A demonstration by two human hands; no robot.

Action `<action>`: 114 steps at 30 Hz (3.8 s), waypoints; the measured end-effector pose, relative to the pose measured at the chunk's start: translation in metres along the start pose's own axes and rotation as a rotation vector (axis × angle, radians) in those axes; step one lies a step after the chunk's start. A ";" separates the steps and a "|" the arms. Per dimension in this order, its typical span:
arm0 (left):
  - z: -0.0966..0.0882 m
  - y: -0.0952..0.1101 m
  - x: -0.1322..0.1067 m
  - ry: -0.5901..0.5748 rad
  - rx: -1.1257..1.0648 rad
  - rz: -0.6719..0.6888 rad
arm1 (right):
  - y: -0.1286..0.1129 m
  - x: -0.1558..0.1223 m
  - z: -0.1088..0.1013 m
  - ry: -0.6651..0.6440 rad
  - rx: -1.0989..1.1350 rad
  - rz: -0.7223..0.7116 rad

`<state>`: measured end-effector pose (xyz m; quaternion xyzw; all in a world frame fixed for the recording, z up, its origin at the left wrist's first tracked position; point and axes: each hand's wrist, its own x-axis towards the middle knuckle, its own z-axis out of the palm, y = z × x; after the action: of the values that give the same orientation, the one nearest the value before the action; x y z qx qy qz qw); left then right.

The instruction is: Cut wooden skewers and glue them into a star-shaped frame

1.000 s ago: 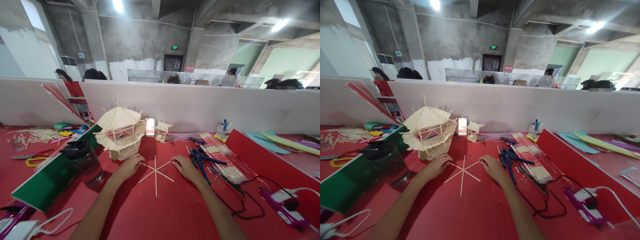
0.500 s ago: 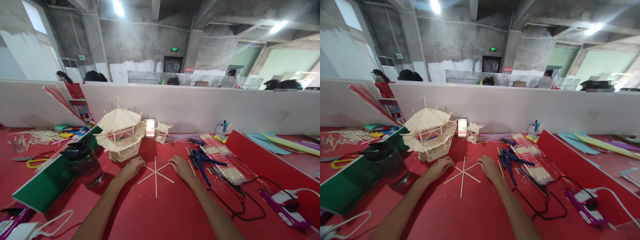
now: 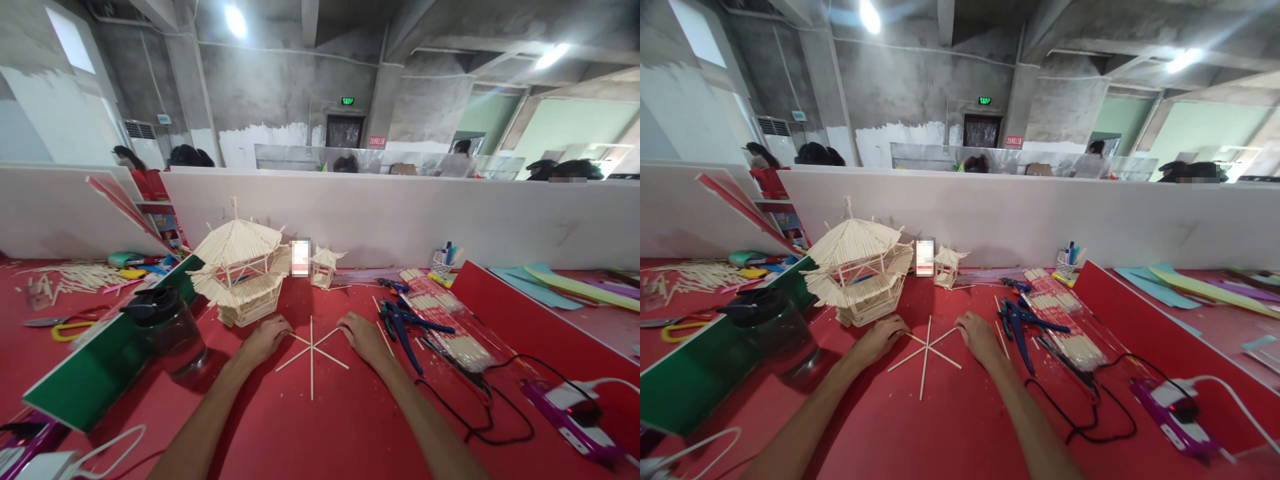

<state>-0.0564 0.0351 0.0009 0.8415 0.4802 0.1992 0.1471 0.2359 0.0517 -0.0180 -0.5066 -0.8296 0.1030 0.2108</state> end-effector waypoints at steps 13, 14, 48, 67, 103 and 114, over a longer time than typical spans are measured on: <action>-0.019 0.033 -0.012 -0.139 0.067 -0.034 | -0.021 -0.014 -0.019 -0.019 0.185 -0.043; -0.019 0.037 -0.013 -0.172 0.061 -0.033 | -0.026 -0.017 -0.020 -0.040 0.195 -0.063; 0.016 0.028 -0.012 -0.277 0.228 0.025 | -0.042 -0.020 0.013 -0.222 -0.037 -0.178; 0.022 0.022 -0.013 -0.227 0.229 0.073 | -0.043 -0.018 0.012 -0.237 -0.044 -0.176; 0.032 0.013 -0.014 -0.179 0.206 0.077 | -0.064 -0.021 0.004 -0.291 0.011 -0.239; 0.030 0.018 -0.013 -0.178 0.215 0.085 | -0.065 -0.021 0.000 -0.313 0.024 -0.247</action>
<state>-0.0351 0.0131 -0.0203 0.8863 0.4477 0.0772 0.0897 0.1923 0.0034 0.0014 -0.3762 -0.9069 0.1637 0.0962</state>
